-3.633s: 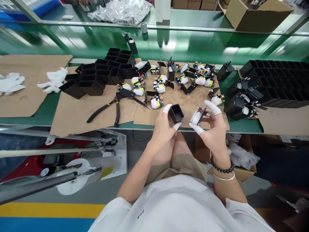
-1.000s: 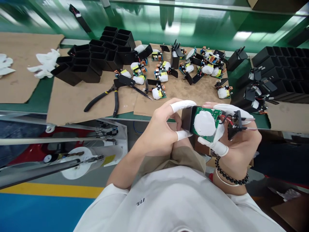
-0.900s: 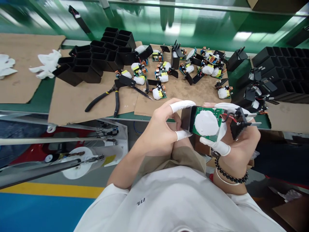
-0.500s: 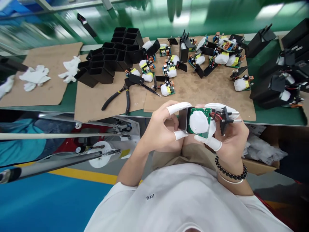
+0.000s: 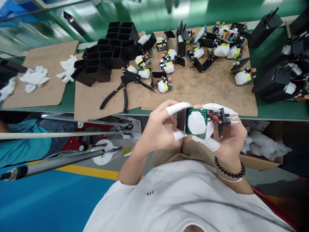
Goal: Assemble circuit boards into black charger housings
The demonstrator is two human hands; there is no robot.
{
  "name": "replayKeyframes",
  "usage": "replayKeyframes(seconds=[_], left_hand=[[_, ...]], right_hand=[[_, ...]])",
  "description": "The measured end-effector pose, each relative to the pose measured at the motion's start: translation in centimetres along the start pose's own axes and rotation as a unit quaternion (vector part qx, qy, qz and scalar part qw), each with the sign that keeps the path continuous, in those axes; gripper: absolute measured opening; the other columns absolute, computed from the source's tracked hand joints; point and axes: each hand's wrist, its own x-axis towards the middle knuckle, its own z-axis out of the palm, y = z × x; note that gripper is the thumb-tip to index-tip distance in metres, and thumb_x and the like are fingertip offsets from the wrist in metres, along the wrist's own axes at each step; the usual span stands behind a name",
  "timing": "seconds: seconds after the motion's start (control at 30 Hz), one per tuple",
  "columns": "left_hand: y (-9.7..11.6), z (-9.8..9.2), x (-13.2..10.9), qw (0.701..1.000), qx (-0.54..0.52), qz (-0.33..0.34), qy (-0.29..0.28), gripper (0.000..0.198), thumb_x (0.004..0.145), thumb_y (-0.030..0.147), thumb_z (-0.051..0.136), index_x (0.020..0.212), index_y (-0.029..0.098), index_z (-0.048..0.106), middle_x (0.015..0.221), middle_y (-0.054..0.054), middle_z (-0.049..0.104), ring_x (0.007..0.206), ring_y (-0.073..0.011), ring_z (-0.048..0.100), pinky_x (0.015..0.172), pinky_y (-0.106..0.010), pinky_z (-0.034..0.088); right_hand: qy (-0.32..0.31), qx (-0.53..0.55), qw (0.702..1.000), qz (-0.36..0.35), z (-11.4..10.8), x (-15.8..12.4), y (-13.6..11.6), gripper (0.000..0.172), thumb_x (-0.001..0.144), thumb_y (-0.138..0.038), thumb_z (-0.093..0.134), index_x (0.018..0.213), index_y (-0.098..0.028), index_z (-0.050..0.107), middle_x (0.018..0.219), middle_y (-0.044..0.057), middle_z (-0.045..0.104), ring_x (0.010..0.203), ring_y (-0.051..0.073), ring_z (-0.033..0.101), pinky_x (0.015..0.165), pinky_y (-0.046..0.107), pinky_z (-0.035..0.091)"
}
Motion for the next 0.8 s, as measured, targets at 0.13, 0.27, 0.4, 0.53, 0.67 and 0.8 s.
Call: replayKeyframes(seconds=[0.13, 0.27, 0.4, 0.53, 0.67, 0.8], left_hand=[[0.0, 0.0, 0.0, 1.0, -0.012, -0.001, -0.004, 0.056, 0.071, 0.013, 0.087, 0.125, 0.022, 0.074, 0.114, -0.005, 0.07, 0.061, -0.0056, 0.059, 0.058, -0.021, 0.055], [-0.1, 0.1, -0.1, 0.999, -0.032, -0.005, -0.004, 0.056, 0.072, 0.023, 0.092, 0.126, 0.022, 0.074, 0.115, -0.006, 0.069, 0.062, -0.0054, 0.059, 0.056, -0.02, 0.054], [-0.3, 0.2, -0.2, 0.999, -0.043, 0.016, 0.004, 0.06, 0.071, 0.032, 0.096, 0.126, 0.023, 0.075, 0.113, -0.005, 0.067, 0.061, -0.0051, 0.059, 0.054, -0.019, 0.052], [-0.3, 0.3, -0.4, 0.999, -0.02, 0.03, 0.021, 0.059, 0.072, 0.03, 0.095, 0.127, 0.025, 0.075, 0.111, -0.004, 0.067, 0.064, -0.0066, 0.06, 0.055, -0.019, 0.053], [-0.4, 0.3, -0.5, 0.998, -0.011, 0.054, 0.035, 0.058, 0.072, 0.024, 0.091, 0.127, 0.026, 0.075, 0.11, -0.003, 0.067, 0.063, -0.0061, 0.058, 0.053, -0.019, 0.051], [-0.5, 0.2, -0.5, 0.998, -0.005, 0.048, 0.032, 0.059, 0.071, 0.024, 0.092, 0.128, 0.027, 0.075, 0.111, -0.003, 0.068, 0.06, -0.0055, 0.057, 0.054, -0.021, 0.051]], right_hand=[[-0.005, -0.018, 1.0, 0.011, -0.1, -0.3, 0.1, 0.07, 0.065, -0.037, 0.099, 0.13, -0.032, 0.072, 0.119, 0.005, 0.081, 0.099, 0.03, 0.08, 0.089, 0.044, 0.068], [-0.011, 0.012, 1.0, -0.011, -0.1, -0.5, 0.6, 0.076, 0.064, -0.039, 0.099, 0.134, -0.034, 0.071, 0.122, 0.006, 0.08, 0.102, 0.032, 0.079, 0.091, 0.047, 0.067], [-0.029, 0.022, 0.998, -0.048, -0.1, -0.2, 1.1, 0.075, 0.066, -0.035, 0.096, 0.137, -0.032, 0.071, 0.126, 0.008, 0.079, 0.111, 0.035, 0.077, 0.096, 0.051, 0.066], [-0.05, 0.025, 0.996, -0.064, -0.1, 0.2, 1.3, 0.074, 0.069, -0.04, 0.093, 0.139, -0.037, 0.069, 0.126, 0.006, 0.079, 0.115, 0.038, 0.076, 0.091, 0.056, 0.068], [-0.064, 0.001, 0.997, -0.045, -0.3, 0.2, 0.4, 0.068, 0.073, -0.034, 0.089, 0.138, -0.036, 0.07, 0.127, 0.007, 0.079, 0.115, 0.037, 0.077, 0.093, 0.056, 0.068], [-0.065, -0.019, 0.997, -0.029, -0.5, 0.2, -0.7, 0.068, 0.073, -0.024, 0.089, 0.137, -0.035, 0.07, 0.13, 0.005, 0.079, 0.115, 0.036, 0.077, 0.096, 0.056, 0.067]])
